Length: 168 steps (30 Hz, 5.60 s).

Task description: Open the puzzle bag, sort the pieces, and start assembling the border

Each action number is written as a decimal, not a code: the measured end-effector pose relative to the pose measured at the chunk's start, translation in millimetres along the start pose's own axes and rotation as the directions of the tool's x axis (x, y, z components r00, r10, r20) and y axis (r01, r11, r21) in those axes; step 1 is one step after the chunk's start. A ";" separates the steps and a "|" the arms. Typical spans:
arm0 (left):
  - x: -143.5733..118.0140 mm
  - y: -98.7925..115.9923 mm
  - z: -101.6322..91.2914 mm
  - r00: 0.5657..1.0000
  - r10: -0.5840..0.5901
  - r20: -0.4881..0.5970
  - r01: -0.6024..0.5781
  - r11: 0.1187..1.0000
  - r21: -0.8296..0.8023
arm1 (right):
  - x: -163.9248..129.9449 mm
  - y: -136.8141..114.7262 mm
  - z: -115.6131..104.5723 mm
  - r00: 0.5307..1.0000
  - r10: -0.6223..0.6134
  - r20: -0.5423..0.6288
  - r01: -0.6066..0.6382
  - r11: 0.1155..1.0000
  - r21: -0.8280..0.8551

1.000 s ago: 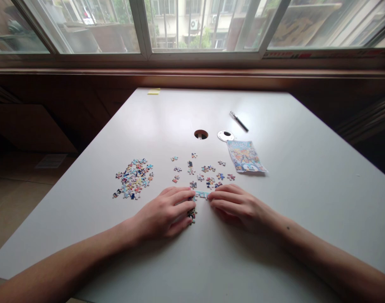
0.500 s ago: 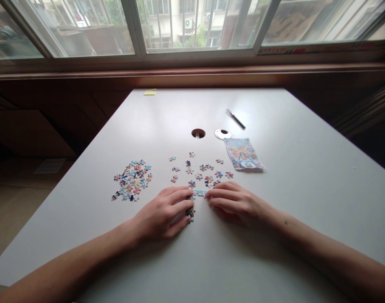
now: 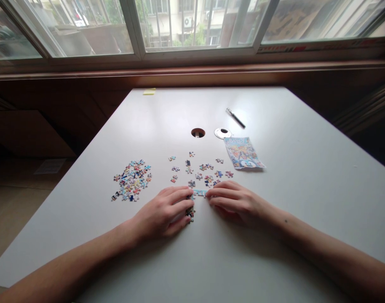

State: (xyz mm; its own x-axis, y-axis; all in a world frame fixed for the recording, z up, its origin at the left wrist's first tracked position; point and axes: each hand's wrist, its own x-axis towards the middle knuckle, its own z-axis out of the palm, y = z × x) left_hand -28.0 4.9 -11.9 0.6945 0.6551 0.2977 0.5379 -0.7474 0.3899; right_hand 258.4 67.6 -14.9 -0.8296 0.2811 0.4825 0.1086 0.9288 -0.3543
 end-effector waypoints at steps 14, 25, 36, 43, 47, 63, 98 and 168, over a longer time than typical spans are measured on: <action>-0.1 0.8 0.1 1.000 -0.012 0.007 0.012 1.000 0.005 | -2.1 1.5 0.9 1.000 0.011 -0.005 -0.011 1.000 0.010; -1.4 0.3 0.4 1.000 -0.013 0.014 0.013 1.000 0.008 | 0.1 -0.6 -1.8 1.000 0.000 -0.002 0.000 1.000 0.011; -0.4 1.3 -0.5 1.000 -0.005 0.009 0.005 1.000 0.011 | -1.4 -0.1 -0.1 1.000 0.007 -0.001 -0.007 1.000 0.015; -1.6 0.0 1.0 1.000 -0.008 0.017 0.008 1.000 0.010 | -1.3 0.4 -0.7 1.000 0.009 0.002 -0.009 1.000 0.002; -1.5 0.0 1.2 1.000 -0.010 0.012 0.010 1.000 0.010 | 0.5 -1.3 -2.4 1.000 -0.002 0.009 0.002 1.000 -0.001; -1.6 1.1 0.2 1.000 -0.002 -0.005 0.002 1.000 0.022 | -1.2 -0.5 -3.4 0.999 -0.026 0.027 0.027 0.999 -0.029; -0.6 2.1 -0.4 1.000 -0.001 -0.004 0.001 1.000 0.017 | -4.7 1.1 -2.0 0.998 0.061 0.013 -0.060 0.996 -0.073; 1.7 -13.5 -14.7 0.912 -0.399 -0.094 0.407 0.860 0.307 | 2.7 2.0 -7.7 0.913 0.307 -0.267 -0.301 0.951 0.064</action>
State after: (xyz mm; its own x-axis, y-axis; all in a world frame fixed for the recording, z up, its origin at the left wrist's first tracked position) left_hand -41.1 17.7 -3.8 0.3741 0.9059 0.1983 0.8924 -0.4099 0.1887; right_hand 260.6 72.1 -8.1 -0.5781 0.6064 0.5460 0.3180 0.7837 -0.5336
